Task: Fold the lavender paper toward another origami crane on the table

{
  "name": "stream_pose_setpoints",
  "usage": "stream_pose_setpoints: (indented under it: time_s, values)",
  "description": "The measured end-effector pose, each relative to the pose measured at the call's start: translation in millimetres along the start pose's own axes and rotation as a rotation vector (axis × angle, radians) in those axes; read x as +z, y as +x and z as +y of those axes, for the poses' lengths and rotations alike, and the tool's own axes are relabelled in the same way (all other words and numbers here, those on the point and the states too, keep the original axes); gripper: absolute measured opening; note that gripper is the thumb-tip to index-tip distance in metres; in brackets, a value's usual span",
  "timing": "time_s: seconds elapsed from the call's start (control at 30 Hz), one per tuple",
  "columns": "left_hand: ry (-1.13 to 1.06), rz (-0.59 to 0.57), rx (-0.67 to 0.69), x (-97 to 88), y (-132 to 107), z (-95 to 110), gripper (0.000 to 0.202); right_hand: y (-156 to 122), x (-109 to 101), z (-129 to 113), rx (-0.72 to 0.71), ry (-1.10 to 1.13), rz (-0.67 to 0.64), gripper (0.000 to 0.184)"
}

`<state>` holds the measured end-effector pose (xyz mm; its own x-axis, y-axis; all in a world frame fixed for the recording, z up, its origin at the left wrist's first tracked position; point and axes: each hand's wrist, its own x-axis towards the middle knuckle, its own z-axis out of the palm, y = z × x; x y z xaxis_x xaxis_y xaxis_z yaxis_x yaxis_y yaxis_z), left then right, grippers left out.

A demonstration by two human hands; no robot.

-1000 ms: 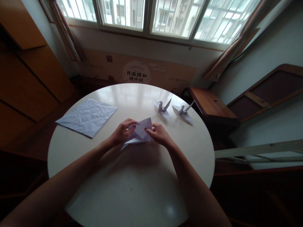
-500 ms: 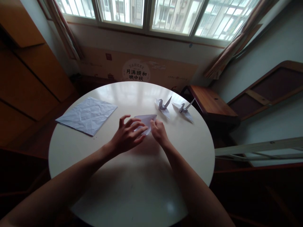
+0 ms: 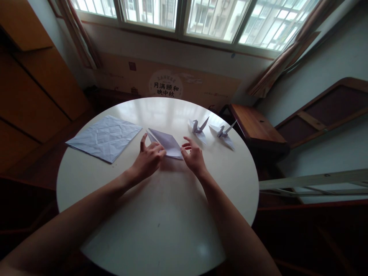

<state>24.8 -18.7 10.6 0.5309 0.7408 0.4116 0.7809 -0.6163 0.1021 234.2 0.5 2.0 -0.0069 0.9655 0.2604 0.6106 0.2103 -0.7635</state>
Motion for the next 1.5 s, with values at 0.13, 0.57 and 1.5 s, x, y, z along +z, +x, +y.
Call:
stream_pose_setpoints:
  time_s: [0.13,0.57,1.5]
  values:
    - [-0.007,0.005,0.027,0.4,1.1,-2.4,0.018,-4.1,-1.0,0.7,-0.052,-0.313,-0.067,0.044]
    - [0.022,0.005,-0.058,0.4,0.5,-7.4,0.035,-4.1,3.4,3.0,-0.399,-0.125,-0.131,0.015]
    - [-0.142,-0.197,-0.092,29.7,-3.9,-22.9,0.048,-6.9,12.7,5.6,-0.253,-0.293,-0.227,0.027]
